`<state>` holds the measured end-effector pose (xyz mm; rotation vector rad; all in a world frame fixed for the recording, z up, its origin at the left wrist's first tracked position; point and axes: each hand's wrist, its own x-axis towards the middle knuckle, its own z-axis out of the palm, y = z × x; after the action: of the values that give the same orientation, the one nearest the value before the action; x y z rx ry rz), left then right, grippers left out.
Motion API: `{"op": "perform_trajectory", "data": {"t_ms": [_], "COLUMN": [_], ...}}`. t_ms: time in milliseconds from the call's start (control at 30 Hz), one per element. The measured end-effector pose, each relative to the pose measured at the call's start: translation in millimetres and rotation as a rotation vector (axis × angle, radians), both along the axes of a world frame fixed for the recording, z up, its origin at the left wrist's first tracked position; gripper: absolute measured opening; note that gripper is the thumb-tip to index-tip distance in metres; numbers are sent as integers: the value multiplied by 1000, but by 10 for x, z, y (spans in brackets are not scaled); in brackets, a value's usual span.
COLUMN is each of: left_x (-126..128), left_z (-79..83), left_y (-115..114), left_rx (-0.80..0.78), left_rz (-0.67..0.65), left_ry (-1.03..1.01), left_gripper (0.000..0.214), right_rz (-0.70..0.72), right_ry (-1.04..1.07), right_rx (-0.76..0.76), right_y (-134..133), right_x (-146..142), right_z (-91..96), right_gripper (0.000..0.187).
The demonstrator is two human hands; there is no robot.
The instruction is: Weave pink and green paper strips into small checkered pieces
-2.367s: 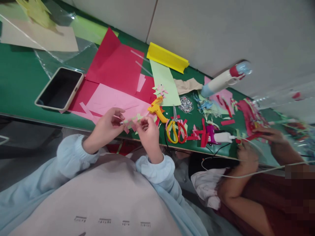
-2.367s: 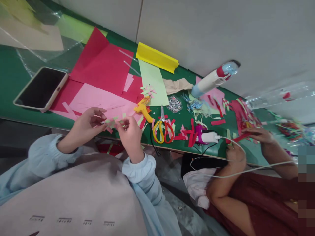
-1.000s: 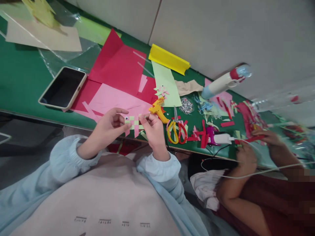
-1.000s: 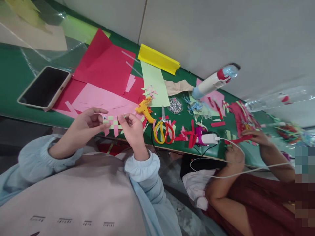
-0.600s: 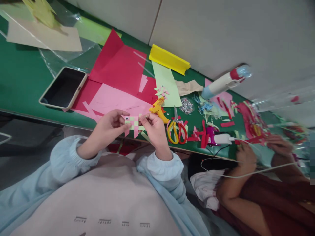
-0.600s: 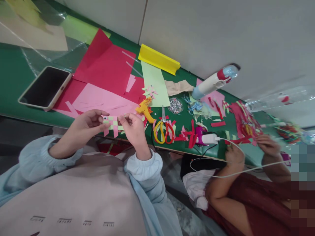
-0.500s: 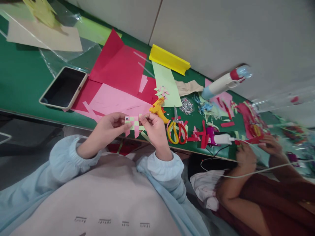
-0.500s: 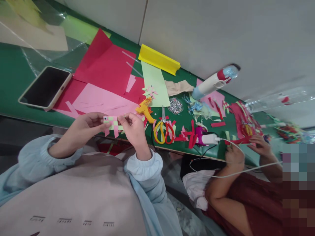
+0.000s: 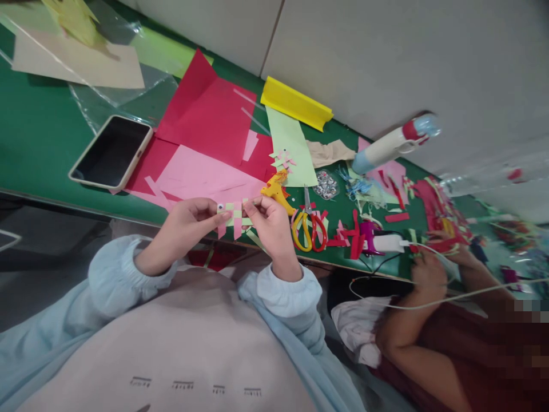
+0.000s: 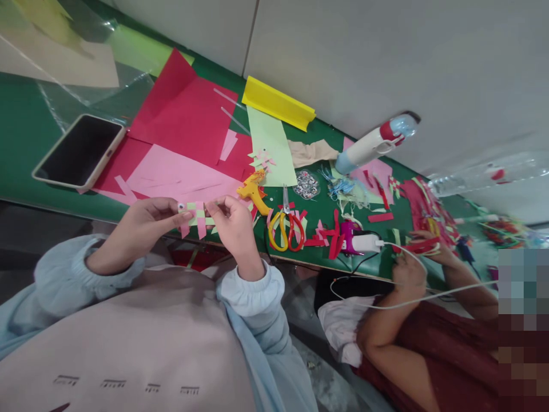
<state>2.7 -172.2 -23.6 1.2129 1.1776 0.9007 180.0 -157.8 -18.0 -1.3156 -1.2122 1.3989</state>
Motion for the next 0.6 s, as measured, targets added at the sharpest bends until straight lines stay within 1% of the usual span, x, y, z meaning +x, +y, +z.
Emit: {"op": "perform_trajectory", "data": {"t_ms": [167,300,400,467,600], "left_x": [-16,-5,6,-1,-51], "left_z": [48,111,135,132,111], "left_y": [3,-3,-25,-47,-95], "left_rx": [47,119,234,347,576], "left_rz": [-28,-5,38,78,121], "left_ry": [103,155,204,284,447], "left_gripper": [25,28,27,24,13], "right_rz": [3,13,14,23,91], "right_ry": [-67,-87,-87,-97,-69], "right_rx": [58,108,150,184,304], "right_y": [8,7,-14,-37,-76], "right_x": [8,17,33,53,104], "right_z": [-11,-24,-12,10,68], "right_gripper": [33,29,28,28,26]}}
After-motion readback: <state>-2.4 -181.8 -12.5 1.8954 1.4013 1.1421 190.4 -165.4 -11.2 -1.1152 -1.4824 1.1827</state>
